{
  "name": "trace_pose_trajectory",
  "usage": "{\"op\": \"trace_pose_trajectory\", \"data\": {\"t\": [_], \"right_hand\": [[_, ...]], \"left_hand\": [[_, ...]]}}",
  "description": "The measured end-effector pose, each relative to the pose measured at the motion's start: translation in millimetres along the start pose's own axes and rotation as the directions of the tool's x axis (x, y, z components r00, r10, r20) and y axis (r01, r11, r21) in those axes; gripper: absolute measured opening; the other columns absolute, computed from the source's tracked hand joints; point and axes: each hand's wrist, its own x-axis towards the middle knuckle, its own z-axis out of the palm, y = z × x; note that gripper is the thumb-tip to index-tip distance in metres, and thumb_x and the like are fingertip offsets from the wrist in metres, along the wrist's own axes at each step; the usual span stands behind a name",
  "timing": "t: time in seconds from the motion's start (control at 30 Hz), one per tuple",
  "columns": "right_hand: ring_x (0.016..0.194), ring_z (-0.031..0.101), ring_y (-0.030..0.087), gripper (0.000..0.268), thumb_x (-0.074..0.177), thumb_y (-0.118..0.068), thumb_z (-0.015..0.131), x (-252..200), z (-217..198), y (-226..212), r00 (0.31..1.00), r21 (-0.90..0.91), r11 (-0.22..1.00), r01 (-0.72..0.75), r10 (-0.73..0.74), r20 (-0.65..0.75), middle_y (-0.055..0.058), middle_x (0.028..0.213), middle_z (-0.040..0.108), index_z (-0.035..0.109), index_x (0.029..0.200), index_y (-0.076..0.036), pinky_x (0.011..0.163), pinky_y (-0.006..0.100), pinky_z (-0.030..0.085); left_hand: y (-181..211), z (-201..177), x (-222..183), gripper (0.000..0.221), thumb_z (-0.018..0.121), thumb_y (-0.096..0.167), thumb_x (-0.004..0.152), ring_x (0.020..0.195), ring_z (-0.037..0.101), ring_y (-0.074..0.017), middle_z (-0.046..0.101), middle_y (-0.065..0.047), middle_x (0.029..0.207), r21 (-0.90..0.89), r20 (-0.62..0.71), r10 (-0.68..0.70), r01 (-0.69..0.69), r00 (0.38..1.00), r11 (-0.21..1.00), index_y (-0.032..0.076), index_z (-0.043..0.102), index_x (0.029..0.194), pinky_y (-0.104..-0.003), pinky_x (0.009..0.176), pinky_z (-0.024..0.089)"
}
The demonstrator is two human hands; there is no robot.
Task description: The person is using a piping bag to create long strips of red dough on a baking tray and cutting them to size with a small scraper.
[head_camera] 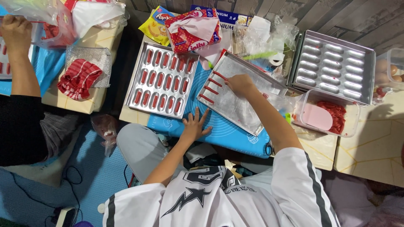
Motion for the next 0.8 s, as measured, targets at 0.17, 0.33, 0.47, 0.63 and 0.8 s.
{"op": "trace_pose_trajectory", "data": {"t": [0.17, 0.33, 0.47, 0.63, 0.8], "right_hand": [[0.092, 0.075, 0.032, 0.062, 0.111, -0.044, 0.018, 3.0, 6.3, 3.4, 1.000, -0.004, 1.000, 0.004, -0.004, -0.005, 0.014, 0.096, 0.077, 0.070, 0.102, -0.011, 0.081, 0.046, 0.057], [0.092, 0.075, 0.033, 0.064, 0.110, -0.045, 0.016, -0.3, 7.0, 5.4, 1.000, 0.017, 1.000, -0.006, 0.006, 0.001, 0.016, 0.097, 0.077, 0.070, 0.101, -0.011, 0.081, 0.046, 0.057], [0.095, 0.075, 0.031, 0.061, 0.110, -0.043, 0.018, -4.4, 2.0, 3.5, 1.000, -0.020, 1.000, -0.009, 0.009, 0.014, 0.014, 0.098, 0.077, 0.071, 0.102, -0.012, 0.082, 0.045, 0.057], [0.096, 0.075, 0.033, 0.062, 0.110, -0.042, 0.017, -9.6, -2.5, 1.9, 0.999, -0.006, 1.000, -0.021, 0.021, 0.032, 0.016, 0.100, 0.076, 0.070, 0.106, -0.012, 0.082, 0.046, 0.057], [0.099, 0.074, 0.033, 0.062, 0.109, -0.045, 0.017, -16.2, -9.4, 0.0, 0.999, 0.000, 0.999, -0.038, 0.038, 0.033, 0.015, 0.103, 0.076, 0.071, 0.113, -0.015, 0.083, 0.047, 0.057]], "left_hand": [[-0.8, 2.3, 0.2, 0.087, 0.038, 0.070, 0.095, 0.108, 0.051, -0.0429, 0.041, -0.026, 0.149, 0.005, 0.002, -0.002, 0.002, 1.000, 1.000, 0.031, 0.005, 0.165, -0.063, 0.074, 0.048], [0.9, -0.5, -0.3, 0.086, 0.039, 0.069, 0.096, 0.108, 0.052, -0.0429, 0.043, -0.026, 0.147, 0.034, -0.033, 0.002, -0.001, 0.999, 0.999, 0.030, 0.008, 0.165, -0.062, 0.074, 0.048], [0.9, -2.6, 0.7, 0.087, 0.038, 0.070, 0.095, 0.110, 0.051, -0.0432, 0.042, -0.026, 0.149, 0.010, 0.010, -0.011, 0.011, 1.000, 1.000, 0.031, 0.005, 0.165, -0.064, 0.076, 0.048], [0.2, -1.0, 1.6, 0.086, 0.035, 0.070, 0.096, 0.113, 0.049, -0.0442, 0.036, -0.025, 0.153, -0.031, 0.092, -0.023, 0.026, 0.996, 0.999, 0.033, 0.001, 0.165, -0.067, 0.081, 0.046], [-1.4, 3.2, 1.7, 0.086, 0.035, 0.071, 0.096, 0.115, 0.047, -0.0447, 0.033, -0.025, 0.154, -0.030, 0.116, -0.023, 0.026, 0.993, 0.999, 0.034, 0.000, 0.165, -0.068, 0.083, 0.045]]}}
